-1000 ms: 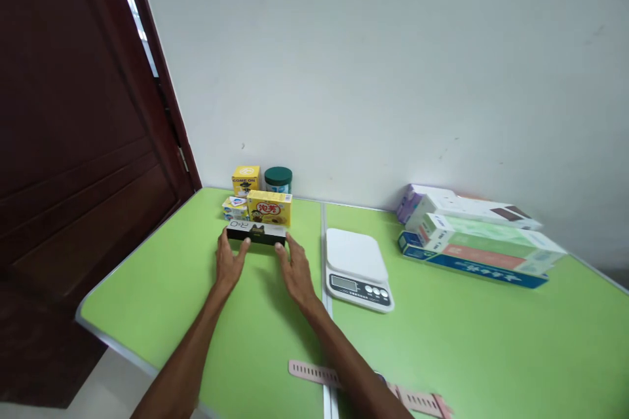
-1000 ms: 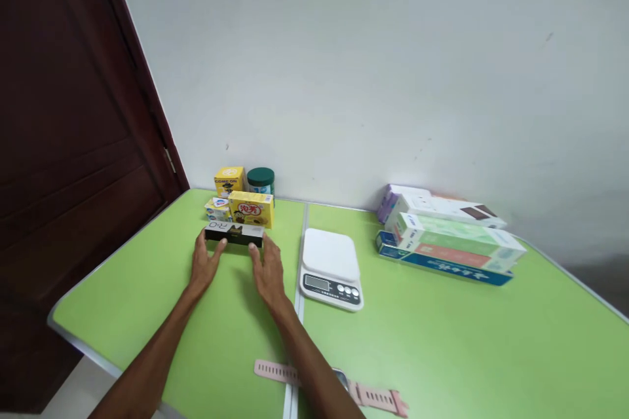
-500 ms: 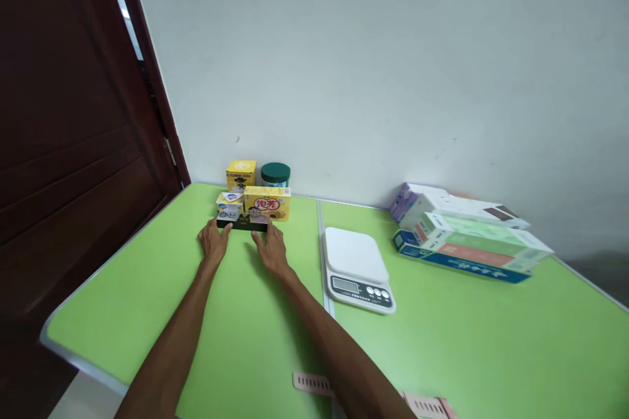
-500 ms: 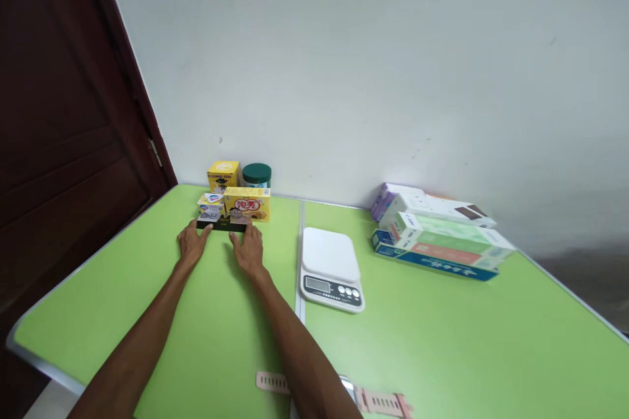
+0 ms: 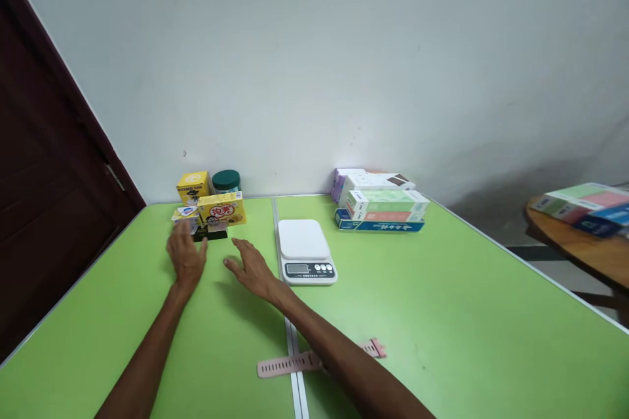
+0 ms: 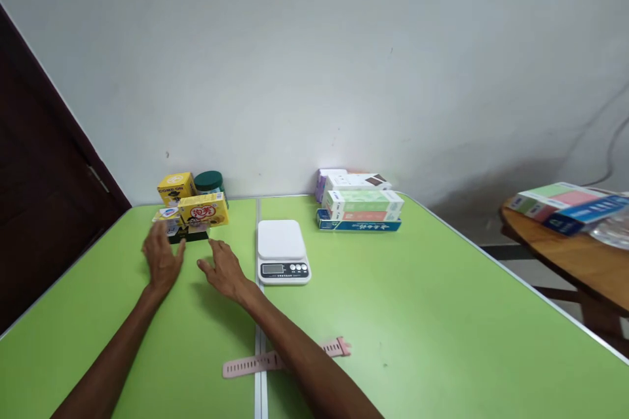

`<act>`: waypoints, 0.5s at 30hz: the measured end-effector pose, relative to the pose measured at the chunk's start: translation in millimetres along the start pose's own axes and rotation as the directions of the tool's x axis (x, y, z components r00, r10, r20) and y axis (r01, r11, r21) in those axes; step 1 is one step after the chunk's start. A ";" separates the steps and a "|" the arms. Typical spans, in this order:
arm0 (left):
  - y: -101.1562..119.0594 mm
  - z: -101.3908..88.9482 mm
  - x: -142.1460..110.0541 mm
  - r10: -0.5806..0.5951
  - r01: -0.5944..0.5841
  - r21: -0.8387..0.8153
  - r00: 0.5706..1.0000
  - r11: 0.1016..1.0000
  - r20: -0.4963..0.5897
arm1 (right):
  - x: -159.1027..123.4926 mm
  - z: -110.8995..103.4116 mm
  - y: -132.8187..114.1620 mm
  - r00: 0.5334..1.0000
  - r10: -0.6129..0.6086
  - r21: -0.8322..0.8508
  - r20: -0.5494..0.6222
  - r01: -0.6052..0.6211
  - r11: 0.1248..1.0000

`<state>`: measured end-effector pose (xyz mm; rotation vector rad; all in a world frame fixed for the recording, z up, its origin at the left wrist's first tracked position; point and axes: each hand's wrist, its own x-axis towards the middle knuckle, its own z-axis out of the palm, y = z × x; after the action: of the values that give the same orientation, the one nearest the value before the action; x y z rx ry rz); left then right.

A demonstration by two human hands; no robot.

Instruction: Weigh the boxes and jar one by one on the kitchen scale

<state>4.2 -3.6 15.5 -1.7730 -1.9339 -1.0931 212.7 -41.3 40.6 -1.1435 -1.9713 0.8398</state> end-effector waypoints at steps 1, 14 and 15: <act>16.9 3.5 0.0 0.146 -0.145 -0.009 0.987 0.989 0.070 | -11.3 -7.8 -0.8 1.000 -0.024 0.027 -0.019 0.024 0.999; 126.2 71.0 71.2 0.514 -0.478 -0.222 0.654 0.850 0.556 | -93.9 -105.1 13.8 0.967 0.047 0.230 -0.252 0.012 0.973; 128.3 72.3 72.2 0.509 -0.479 -0.216 0.649 0.851 0.566 | -98.5 -111.0 15.2 0.962 0.062 0.247 -0.267 0.006 0.969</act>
<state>130.6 91.9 57.8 -2.7079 -1.5030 -0.3866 346.3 -103.1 65.0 -1.0790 -1.5807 0.8641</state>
